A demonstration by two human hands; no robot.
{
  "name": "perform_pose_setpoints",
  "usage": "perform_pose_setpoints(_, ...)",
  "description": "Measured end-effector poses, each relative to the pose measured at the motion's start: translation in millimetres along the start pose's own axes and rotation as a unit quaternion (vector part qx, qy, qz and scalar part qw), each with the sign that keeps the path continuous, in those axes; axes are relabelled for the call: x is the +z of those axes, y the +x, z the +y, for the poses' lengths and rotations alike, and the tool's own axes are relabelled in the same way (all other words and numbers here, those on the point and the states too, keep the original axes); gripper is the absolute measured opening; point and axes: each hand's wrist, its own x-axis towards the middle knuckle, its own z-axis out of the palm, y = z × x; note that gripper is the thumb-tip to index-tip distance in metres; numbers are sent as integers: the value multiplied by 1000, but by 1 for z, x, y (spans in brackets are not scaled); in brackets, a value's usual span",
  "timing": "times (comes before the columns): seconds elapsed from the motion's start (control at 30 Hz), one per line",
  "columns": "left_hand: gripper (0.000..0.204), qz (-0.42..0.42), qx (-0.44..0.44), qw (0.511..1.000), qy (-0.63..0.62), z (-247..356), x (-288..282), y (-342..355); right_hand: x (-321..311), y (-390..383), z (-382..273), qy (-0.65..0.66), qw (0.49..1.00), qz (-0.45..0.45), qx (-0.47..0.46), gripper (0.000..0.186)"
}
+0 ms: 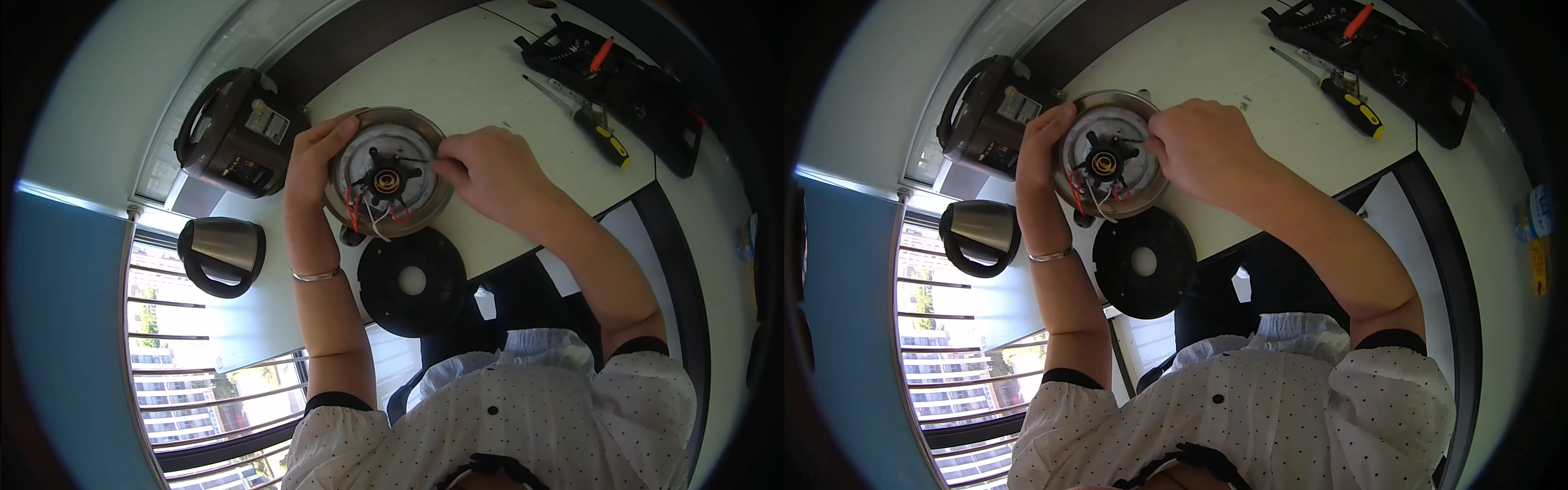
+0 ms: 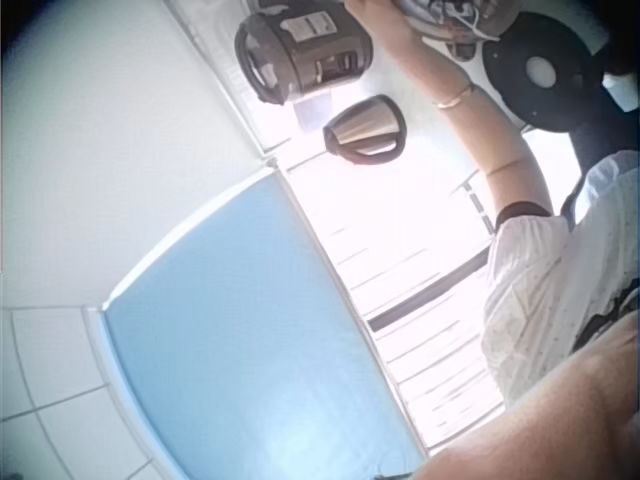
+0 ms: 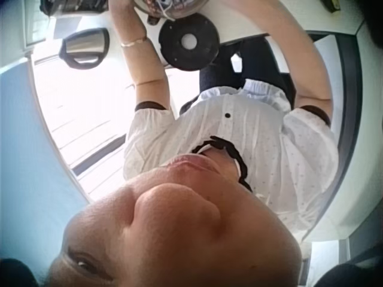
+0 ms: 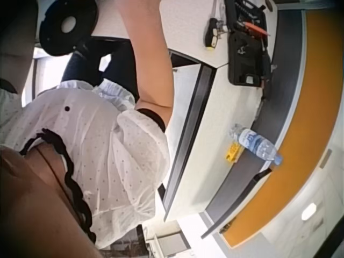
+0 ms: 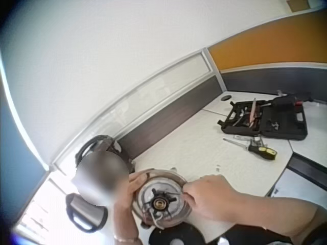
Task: The person uses a screwdriver to tighten screws on the internal wiring of a disassembled electric kettle base. They manipulate the wires and components within the metal housing while seated at a desk.
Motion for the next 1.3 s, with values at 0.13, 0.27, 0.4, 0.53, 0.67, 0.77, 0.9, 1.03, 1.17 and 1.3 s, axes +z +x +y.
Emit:
perform_pose_setpoints(0.13,36,1,10,1000,4,2,3,-2,2,-4,7,-70,996,22,-53,19)
perform_pose_setpoints(0.27,36,6,4,1000,-1,0,3,1,28,-29,3,-69,992,99,-46,19)
perform_pose_setpoints(0.4,35,7,-6,1000,-11,1,5,-1,35,-30,6,4,984,168,-52,20)
perform_pose_setpoints(0.53,35,-1,-10,1000,-26,-2,3,1,37,-25,8,17,982,180,-47,20)
perform_pose_setpoints(0.67,34,4,-4,1000,-20,-1,4,1,36,-23,8,30,982,180,-46,20)
perform_pose_setpoints(0.77,34,5,-5,1000,-20,1,4,0,37,-23,8,36,983,178,-40,20)
perform_pose_setpoints(0.9,33,14,-2,1000,-4,2,6,-1,38,-22,7,14,983,175,-43,20)
perform_pose_setpoints(1.03,32,3,-3,1000,-5,1,2,1,39,-21,2,-28,984,166,-52,16)
perform_pose_setpoints(1.17,32,-2,-8,1000,-7,0,0,2,39,-16,7,97,990,101,28,14)
perform_pose_setpoints(1.3,33,2,4,1000,-7,1,4,1,31,-8,8,320,929,9,185,18)
